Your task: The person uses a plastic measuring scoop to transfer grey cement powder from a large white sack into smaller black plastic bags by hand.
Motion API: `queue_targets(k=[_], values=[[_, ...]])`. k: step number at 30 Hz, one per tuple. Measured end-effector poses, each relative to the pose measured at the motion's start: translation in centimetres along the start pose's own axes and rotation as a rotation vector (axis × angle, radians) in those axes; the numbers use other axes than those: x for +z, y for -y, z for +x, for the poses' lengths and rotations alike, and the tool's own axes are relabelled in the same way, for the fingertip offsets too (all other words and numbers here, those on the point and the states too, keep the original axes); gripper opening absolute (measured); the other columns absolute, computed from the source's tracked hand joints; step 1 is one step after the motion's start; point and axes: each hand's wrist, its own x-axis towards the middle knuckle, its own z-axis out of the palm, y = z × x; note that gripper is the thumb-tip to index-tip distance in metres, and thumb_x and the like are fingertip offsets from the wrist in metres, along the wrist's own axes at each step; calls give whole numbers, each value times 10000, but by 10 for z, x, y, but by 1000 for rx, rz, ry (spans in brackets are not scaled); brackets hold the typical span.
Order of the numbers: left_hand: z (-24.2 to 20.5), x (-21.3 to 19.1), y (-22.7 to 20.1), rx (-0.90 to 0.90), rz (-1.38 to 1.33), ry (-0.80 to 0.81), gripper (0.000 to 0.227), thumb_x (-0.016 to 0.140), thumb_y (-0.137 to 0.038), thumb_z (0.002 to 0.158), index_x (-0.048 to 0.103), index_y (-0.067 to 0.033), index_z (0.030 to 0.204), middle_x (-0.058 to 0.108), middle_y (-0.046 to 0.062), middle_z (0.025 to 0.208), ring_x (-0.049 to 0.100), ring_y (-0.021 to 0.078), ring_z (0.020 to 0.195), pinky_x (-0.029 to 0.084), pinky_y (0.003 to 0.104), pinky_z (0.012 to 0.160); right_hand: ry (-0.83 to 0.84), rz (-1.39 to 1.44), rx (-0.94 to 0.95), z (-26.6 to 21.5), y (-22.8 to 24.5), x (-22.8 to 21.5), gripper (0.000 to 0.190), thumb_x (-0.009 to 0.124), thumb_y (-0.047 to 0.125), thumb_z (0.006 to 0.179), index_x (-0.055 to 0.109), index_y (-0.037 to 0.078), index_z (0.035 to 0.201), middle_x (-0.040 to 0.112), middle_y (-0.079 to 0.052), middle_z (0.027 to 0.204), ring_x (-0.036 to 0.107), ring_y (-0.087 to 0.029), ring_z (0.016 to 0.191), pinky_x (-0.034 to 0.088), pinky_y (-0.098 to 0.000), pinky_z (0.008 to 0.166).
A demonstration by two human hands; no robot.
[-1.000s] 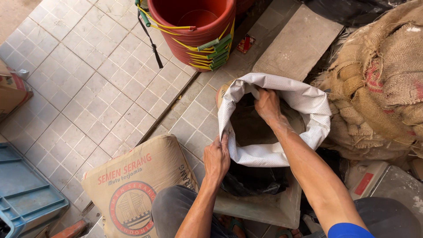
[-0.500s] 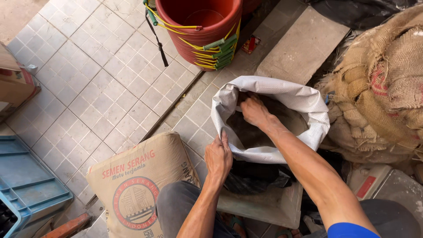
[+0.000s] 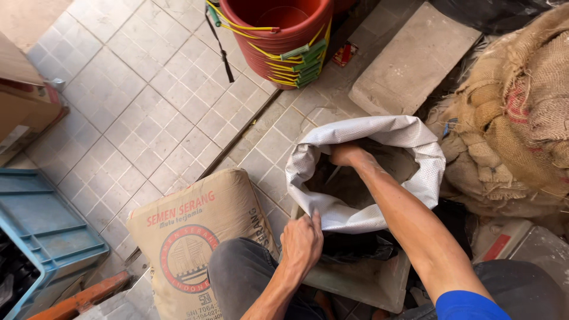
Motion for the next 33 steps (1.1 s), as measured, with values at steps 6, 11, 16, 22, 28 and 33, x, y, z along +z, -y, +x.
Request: queue_targets(k=[6,11,16,22,28,33], values=[[-17,25,19,-20,-14,-22,700,390,-584,1113,708,-3,887,720,304,905,656,580,942,501,680,797,-12,144,123,-20,-29,13,556,651,286,850,689,62,1357,682,-196,1413,629,-357,1334,474,-385,1117],[-26,35,24,-23,-50,-63,663,401,-557,1117,684,-5,885,727,302,872,664,574,896,494,652,762,-94,455,137,-48,-47,20,635,690,154,724,727,188,1357,769,-109,1307,698,-319,1243,544,-351,990],[-35,36,18,-46,-76,-60,661,378,-577,1118,603,-34,816,718,243,829,665,518,836,483,615,726,-61,694,239,-74,-59,30,440,661,108,686,709,79,1123,719,-104,1020,661,-253,942,483,-339,739],[-40,48,16,-54,-81,-104,695,390,-583,1115,592,-15,768,717,245,814,662,504,815,477,607,707,-83,891,288,-92,-65,42,138,671,49,631,662,46,769,611,-62,729,550,-197,703,383,-326,565],[-48,52,15,-42,-85,-122,707,408,-555,1121,542,-10,692,683,212,731,619,444,714,419,578,658,-169,1117,340,-104,-79,50,164,685,11,609,560,90,679,507,-14,693,449,-169,684,321,-320,551],[-46,47,11,-74,-81,-123,696,392,-581,1098,669,-8,816,747,262,913,661,521,922,477,626,775,-138,1493,298,-120,-84,48,186,661,-28,719,554,122,747,537,-13,698,542,-152,699,451,-309,652]])
